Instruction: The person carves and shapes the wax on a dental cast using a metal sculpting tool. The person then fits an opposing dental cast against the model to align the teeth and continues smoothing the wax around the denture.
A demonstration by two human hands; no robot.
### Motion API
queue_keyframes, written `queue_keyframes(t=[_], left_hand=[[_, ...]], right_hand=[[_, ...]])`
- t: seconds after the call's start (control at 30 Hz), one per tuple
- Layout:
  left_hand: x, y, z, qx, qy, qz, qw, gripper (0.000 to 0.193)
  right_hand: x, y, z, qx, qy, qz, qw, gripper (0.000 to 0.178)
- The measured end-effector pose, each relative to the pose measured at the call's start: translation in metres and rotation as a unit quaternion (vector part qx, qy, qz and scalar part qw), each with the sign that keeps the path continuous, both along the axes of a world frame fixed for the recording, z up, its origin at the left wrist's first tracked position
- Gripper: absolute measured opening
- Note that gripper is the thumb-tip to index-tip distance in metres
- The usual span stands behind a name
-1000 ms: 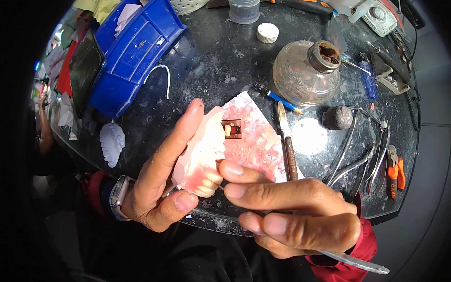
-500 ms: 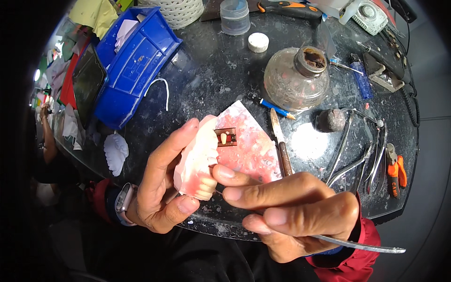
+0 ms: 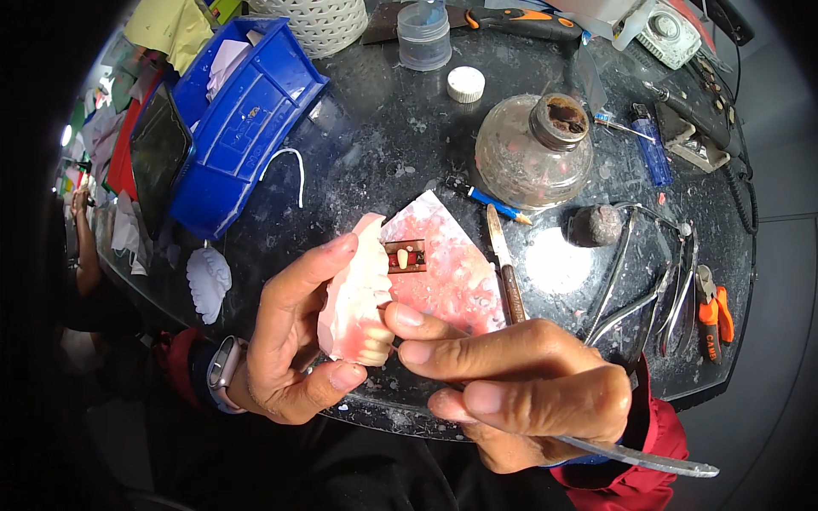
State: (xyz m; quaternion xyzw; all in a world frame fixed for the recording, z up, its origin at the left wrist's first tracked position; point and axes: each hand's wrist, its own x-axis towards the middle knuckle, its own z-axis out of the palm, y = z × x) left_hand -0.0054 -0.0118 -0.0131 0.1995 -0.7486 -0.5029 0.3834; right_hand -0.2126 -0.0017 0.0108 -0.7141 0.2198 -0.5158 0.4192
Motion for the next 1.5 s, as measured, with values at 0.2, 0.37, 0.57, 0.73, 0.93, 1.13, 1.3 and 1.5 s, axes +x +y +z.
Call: queue_keyframes(t=[0.2, 0.37, 0.57, 0.73, 0.93, 1.13, 1.3, 1.5], left_hand=[[0.001, 0.000, 0.000, -0.002, -0.006, -0.003, 1.000, 0.067], [0.001, 0.001, 0.001, -0.002, -0.006, -0.005, 1.000, 0.066], [0.001, 0.001, 0.000, 0.014, 0.003, 0.006, 1.000, 0.069], [-0.001, 0.004, 0.001, 0.069, 0.046, 0.034, 0.996, 0.070], [-0.007, 0.011, -0.001, 0.063, 0.101, 0.121, 0.985, 0.061], [-0.005, 0.021, -0.001, 0.058, 0.076, 0.197, 0.976, 0.053], [-0.009, 0.020, -0.003, 0.071, 0.090, 0.218, 0.969, 0.052], [-0.006, 0.020, -0.002, 0.067, 0.075, 0.213, 0.972, 0.053]], right_hand=[[-0.001, 0.001, 0.005, 0.037, 0.033, -0.014, 0.999, 0.019], [0.001, 0.002, 0.002, 0.039, 0.021, -0.006, 0.999, 0.018], [0.005, 0.002, -0.001, 0.100, -0.123, -0.022, 0.987, 0.021], [0.011, 0.005, 0.001, 0.106, -0.146, -0.100, 0.978, 0.028], [0.003, 0.006, -0.001, 0.112, -0.121, -0.115, 0.980, 0.026], [0.002, 0.011, 0.005, 0.145, -0.161, 0.029, 0.976, 0.022], [0.009, 0.007, 0.001, 0.095, -0.133, -0.024, 0.986, 0.022], [0.006, 0.004, 0.003, 0.053, -0.052, -0.044, 0.996, 0.025]])
